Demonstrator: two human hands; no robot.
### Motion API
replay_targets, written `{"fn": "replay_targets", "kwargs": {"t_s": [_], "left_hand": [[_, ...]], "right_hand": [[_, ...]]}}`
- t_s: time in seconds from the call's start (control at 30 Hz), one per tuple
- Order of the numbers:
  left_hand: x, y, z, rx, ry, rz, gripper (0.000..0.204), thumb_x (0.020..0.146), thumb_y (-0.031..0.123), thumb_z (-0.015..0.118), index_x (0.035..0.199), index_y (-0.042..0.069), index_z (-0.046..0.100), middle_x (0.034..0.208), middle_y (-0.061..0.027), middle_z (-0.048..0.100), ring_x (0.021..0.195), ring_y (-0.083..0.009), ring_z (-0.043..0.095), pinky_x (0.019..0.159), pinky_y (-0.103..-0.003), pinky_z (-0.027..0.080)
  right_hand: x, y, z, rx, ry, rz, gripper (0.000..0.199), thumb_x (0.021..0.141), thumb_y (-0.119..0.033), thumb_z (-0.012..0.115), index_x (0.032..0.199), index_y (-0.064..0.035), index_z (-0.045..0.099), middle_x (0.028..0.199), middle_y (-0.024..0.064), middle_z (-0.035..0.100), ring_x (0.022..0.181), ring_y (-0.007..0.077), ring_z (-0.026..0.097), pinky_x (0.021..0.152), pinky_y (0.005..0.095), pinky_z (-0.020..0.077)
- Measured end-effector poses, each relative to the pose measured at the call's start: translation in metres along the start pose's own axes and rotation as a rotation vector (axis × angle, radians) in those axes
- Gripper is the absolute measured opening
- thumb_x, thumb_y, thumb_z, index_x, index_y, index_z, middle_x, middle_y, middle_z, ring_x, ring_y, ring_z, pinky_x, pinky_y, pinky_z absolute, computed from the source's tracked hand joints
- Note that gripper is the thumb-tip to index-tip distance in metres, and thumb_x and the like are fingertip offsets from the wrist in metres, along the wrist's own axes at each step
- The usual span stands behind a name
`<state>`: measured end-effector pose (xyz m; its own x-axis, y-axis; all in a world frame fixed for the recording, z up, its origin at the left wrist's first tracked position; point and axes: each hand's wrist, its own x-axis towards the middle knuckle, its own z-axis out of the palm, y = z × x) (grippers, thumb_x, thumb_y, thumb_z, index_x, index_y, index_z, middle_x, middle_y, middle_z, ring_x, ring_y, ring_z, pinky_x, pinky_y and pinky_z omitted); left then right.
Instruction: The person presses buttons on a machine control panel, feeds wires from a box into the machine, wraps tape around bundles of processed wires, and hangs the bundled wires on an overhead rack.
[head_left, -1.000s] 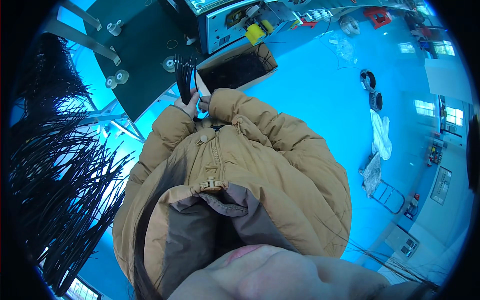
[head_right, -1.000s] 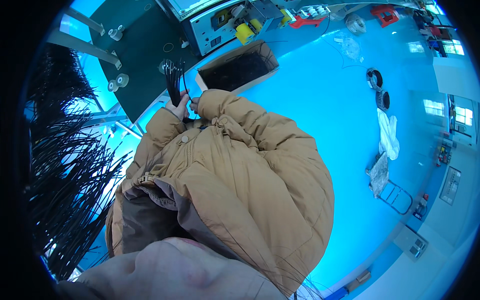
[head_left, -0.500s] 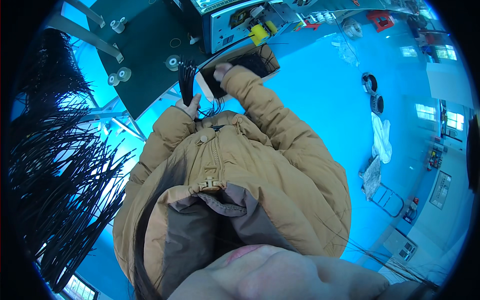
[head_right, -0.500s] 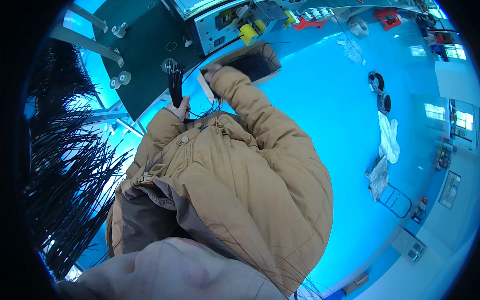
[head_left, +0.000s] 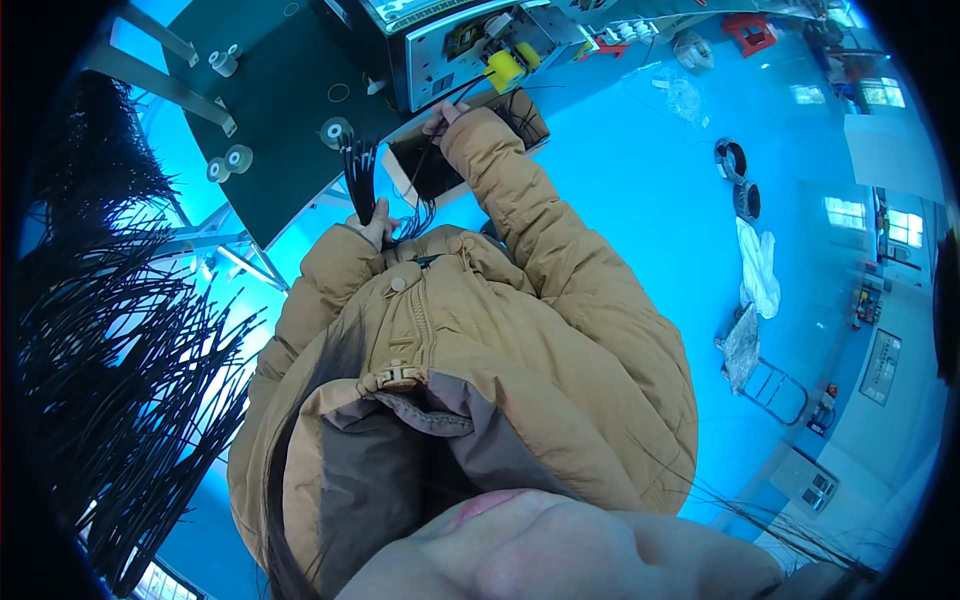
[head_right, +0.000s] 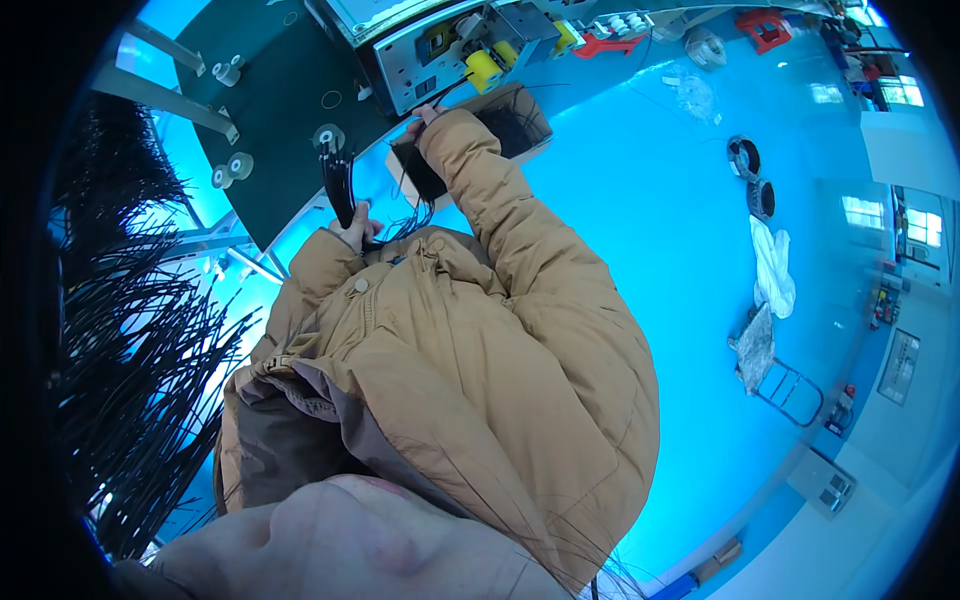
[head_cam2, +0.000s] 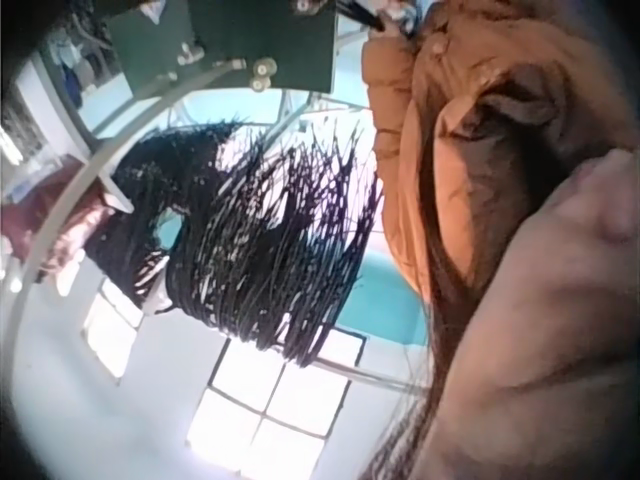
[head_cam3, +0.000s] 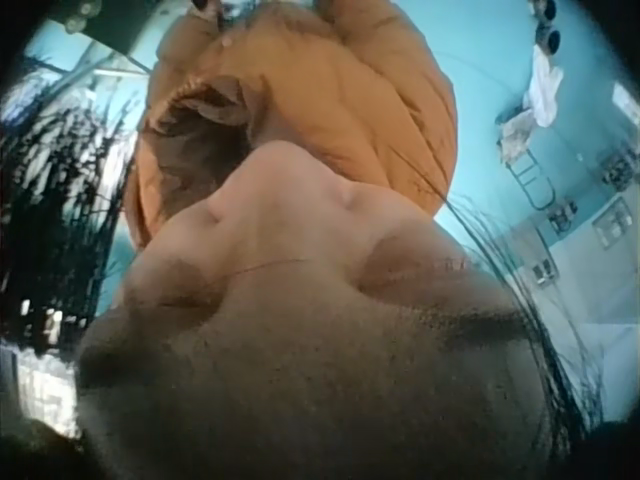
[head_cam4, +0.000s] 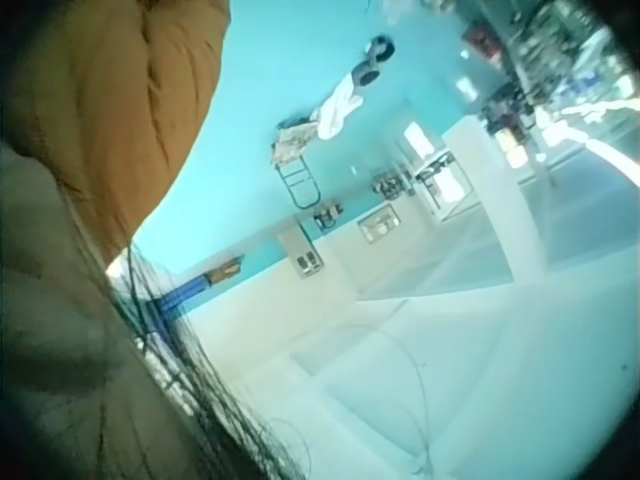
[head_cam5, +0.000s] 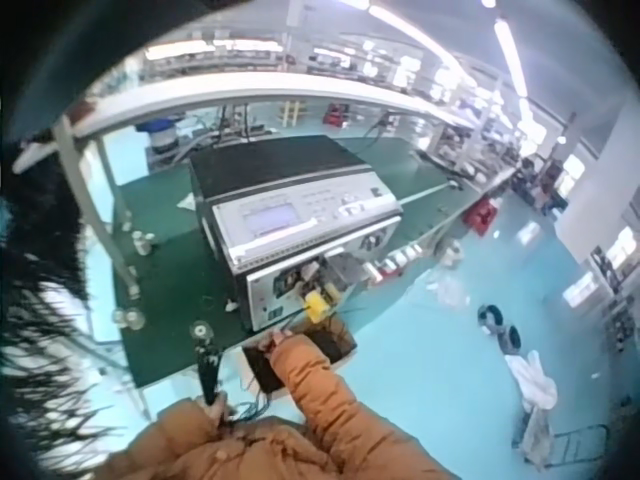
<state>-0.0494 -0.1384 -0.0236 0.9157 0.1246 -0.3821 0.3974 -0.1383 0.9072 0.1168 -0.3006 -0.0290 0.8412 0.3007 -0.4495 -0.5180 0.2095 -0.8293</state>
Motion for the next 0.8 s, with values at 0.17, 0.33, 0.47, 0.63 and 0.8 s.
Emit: {"fn": "replay_targets", "kwargs": {"t_s": [0.17,0.33,0.47,0.63,0.8], "left_hand": [[0.001,-0.002,-0.002,-0.074,-0.035,-0.196,0.051,0.070,0.054,0.048,0.062,0.004,0.050,0.048,-0.0036,0.047,0.045,-0.0135,0.049,0.043,-0.027,0.038],[0.001,0.010,0.006,-0.030,0.029,-0.101,0.027,0.074,0.030,0.056,0.079,0.003,0.054,0.045,-0.0042,0.045,0.034,-0.0104,0.043,0.033,-0.023,0.033],[0.000,0.020,0.009,-0.021,0.047,-0.148,0.022,0.076,0.026,0.053,0.081,0.004,0.055,0.044,-0.0038,0.044,0.033,-0.0101,0.042,0.032,-0.023,0.032],[-0.001,0.019,0.007,-0.052,0.020,-0.148,0.022,0.077,0.025,0.052,0.081,0.004,0.055,0.044,-0.0040,0.044,0.033,-0.0098,0.040,0.032,-0.023,0.031],[0.001,0.018,0.009,-0.087,0.059,-0.143,0.022,0.076,0.025,0.053,0.081,0.005,0.056,0.043,-0.0026,0.044,0.033,-0.0092,0.040,0.033,-0.023,0.031]], "right_hand": [[-0.009,-0.007,0.003,-0.103,0.002,-0.015,0.023,0.084,-0.022,0.033,0.089,-0.0046,0.047,0.068,0.0063,0.055,0.067,0.0170,0.052,0.062,0.0261,0.0411],[-0.018,-0.010,0.005,-0.180,0.024,-0.031,0.025,0.084,-0.023,0.032,0.088,-0.0044,0.048,0.069,0.0071,0.056,0.067,0.0168,0.053,0.063,0.0244,0.0405],[-0.025,0.008,0.004,-1.000,-0.154,-0.355,0.026,0.084,-0.022,0.031,0.086,-0.0032,0.049,0.073,0.0081,0.058,0.068,0.0177,0.054,0.065,0.0246,0.0411],[-0.017,0.006,0.004,-0.606,-0.106,-0.148,0.027,0.085,-0.020,0.028,0.087,-0.0009,0.048,0.074,0.0097,0.058,0.069,0.0179,0.054,0.065,0.0249,0.0419],[-0.012,0.012,-0.003,-0.258,0.001,-0.024,0.026,0.086,-0.018,0.027,0.087,0.0015,0.044,0.075,0.0124,0.057,0.069,0.0183,0.054,0.065,0.0268,0.0432]]}}
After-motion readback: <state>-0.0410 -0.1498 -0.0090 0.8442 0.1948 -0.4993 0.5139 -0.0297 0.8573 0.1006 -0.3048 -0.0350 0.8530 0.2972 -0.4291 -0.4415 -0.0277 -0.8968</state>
